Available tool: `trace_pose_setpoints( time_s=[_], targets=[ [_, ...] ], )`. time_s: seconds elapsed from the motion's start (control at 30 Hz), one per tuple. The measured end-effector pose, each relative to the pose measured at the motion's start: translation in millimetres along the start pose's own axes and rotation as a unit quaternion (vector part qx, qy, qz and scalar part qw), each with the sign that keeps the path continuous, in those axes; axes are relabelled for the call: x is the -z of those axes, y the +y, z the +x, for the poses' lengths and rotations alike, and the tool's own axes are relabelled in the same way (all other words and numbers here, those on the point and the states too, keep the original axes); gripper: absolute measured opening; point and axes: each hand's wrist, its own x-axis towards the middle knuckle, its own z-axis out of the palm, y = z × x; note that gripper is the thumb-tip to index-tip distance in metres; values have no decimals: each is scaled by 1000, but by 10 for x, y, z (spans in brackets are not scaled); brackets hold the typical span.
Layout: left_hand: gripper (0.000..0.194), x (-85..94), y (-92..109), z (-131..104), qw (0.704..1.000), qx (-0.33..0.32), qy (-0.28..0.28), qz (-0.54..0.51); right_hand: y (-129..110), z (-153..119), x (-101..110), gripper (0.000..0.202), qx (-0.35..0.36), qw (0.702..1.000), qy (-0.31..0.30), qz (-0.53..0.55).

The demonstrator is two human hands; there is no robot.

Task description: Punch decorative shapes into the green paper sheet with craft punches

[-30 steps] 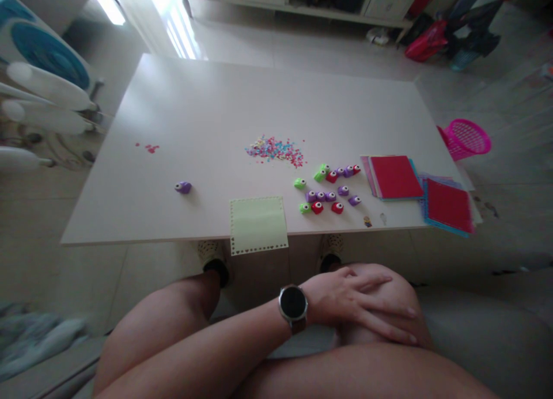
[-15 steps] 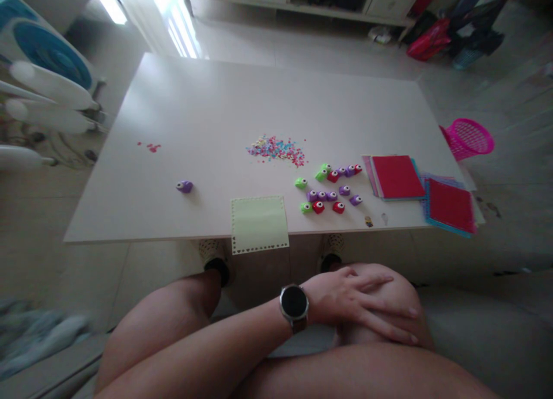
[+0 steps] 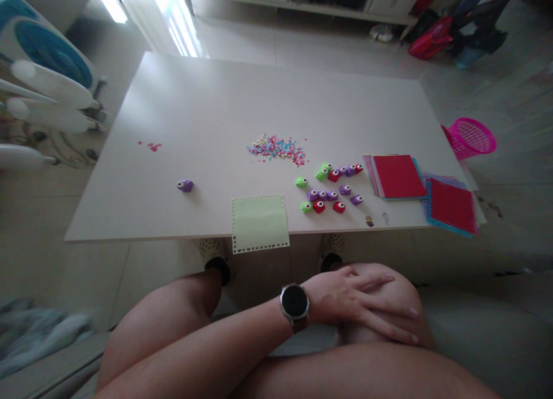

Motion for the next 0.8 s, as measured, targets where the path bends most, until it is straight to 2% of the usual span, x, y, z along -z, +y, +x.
trace_pose_setpoints(
  time_s=[0.2, 0.4, 0.57, 0.8],
  targets=[
    [66, -16, -5, -6, 1000, -6, 0, -5, -133, -22, -70, 62, -52, 997, 54, 14],
    [68, -19, -1, -8, 1000, -7, -23, -12, -61, 21, -109, 66, -28, 999, 23, 15],
    [68, -15, 7, -18, 1000, -2, 1, -16, -61, 28, -182, 66, -67, 996, 62, 6],
    [64, 17, -11, 2, 999, -11, -24, -18, -74, 21, -261, 63, -79, 993, 81, 4]
  ],
)
